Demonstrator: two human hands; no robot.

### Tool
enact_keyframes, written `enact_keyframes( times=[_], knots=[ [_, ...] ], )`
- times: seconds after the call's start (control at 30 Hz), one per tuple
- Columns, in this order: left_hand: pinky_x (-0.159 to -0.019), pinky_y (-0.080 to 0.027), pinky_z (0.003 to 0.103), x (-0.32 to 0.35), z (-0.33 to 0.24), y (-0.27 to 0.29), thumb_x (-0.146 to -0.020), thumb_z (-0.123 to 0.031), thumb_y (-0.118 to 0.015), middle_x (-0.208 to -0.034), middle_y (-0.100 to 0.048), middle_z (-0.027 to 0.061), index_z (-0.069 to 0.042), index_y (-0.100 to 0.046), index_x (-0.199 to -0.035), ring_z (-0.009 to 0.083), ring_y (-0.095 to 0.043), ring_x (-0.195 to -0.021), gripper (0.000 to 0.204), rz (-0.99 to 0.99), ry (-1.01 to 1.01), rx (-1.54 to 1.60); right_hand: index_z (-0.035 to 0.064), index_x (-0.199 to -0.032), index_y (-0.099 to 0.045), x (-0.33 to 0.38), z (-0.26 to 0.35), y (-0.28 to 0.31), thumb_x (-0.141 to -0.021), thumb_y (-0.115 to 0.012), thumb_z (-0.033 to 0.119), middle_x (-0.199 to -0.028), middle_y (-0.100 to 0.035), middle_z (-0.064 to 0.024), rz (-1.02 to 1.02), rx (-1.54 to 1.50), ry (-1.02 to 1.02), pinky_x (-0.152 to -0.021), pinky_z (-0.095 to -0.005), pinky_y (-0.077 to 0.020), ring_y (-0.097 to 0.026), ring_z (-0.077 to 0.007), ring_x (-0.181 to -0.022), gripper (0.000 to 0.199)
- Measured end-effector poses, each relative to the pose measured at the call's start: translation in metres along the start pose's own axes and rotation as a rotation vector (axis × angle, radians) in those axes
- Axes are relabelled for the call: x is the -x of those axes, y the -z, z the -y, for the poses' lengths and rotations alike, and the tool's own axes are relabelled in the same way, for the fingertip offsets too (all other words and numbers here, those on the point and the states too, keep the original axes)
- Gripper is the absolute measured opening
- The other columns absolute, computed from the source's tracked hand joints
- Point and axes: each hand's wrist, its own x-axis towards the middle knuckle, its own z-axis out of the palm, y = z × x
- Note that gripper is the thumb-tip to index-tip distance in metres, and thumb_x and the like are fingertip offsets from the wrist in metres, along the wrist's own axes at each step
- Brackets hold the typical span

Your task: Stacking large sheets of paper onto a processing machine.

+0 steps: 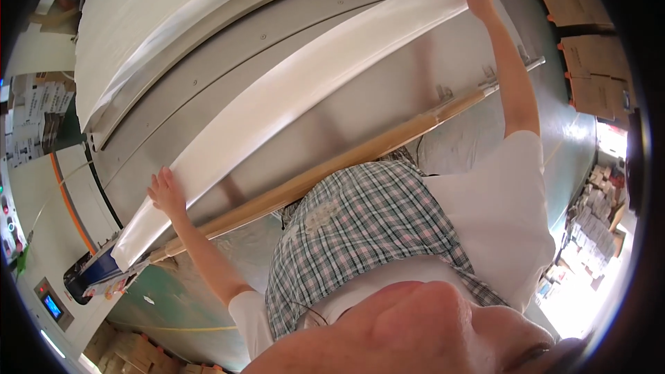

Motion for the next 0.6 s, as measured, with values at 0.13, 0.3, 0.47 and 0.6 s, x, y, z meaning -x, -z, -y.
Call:
enact_keyframes(
  times=[0.13,0.3,0.47,0.6],
  knots=[
    [-0.099,-0.011,0.063,0.008,-0.037,-0.007,-0.087,-0.06,-0.024,-0.139,-0.032,0.0095,-0.026,-0.046,-0.126,0.0377,-0.014,-0.132,0.057,0.033,0.038,-0.066,0.0059,-0.116,-0.051,-0.025,0.005,-0.051,-0.089,-0.039,0.022,-0.112,-0.056,-0.0159,0.294,-0.006,-0.07,-0.092,-0.0404,-0.0368,-0.053,-0.0307,-0.105,0.033],
    [-0.098,-0.009,0.065,-0.006,-0.056,-0.015,-0.087,-0.06,-0.024,-0.14,-0.031,0.0092,-0.025,-0.044,-0.127,0.0375,-0.014,-0.132,0.057,0.141,0.009,-0.113,0.0048,-0.125,-0.043,-0.033,-0.048,-0.062,-0.093,-0.031,0.04,-0.125,-0.047,-0.0176,0.155,-0.026,-0.103,-0.096,-0.0346,-0.0335,-0.042,-0.0303,-0.118,0.049],
    [-0.096,-0.013,0.067,0.0,-0.001,-0.001,-0.087,-0.06,-0.025,-0.141,-0.028,0.0113,-0.025,-0.043,-0.127,0.0371,-0.016,-0.131,0.057,0.177,0.074,-0.203,0.0076,-0.123,-0.047,-0.029,0.012,-0.038,-0.09,-0.039,0.041,-0.12,-0.051,-0.0164,0.548,-0.143,-0.022,-0.094,-0.0335,-0.0353,-0.048,-0.0278,-0.111,0.047],
    [-0.094,-0.019,0.068,0.007,0.066,-0.003,-0.089,-0.054,-0.029,-0.142,-0.024,0.0132,-0.026,-0.04,-0.129,0.0362,-0.017,-0.131,0.05,-0.096,0.147,-0.288,0.0123,-0.118,-0.052,0.009,0.073,-0.024,-0.082,-0.057,0.038,-0.114,-0.056,-0.0132,0.845,-0.293,0.009,-0.089,-0.0346,-0.0399,-0.052,-0.0238,-0.104,0.045]
  ],
)
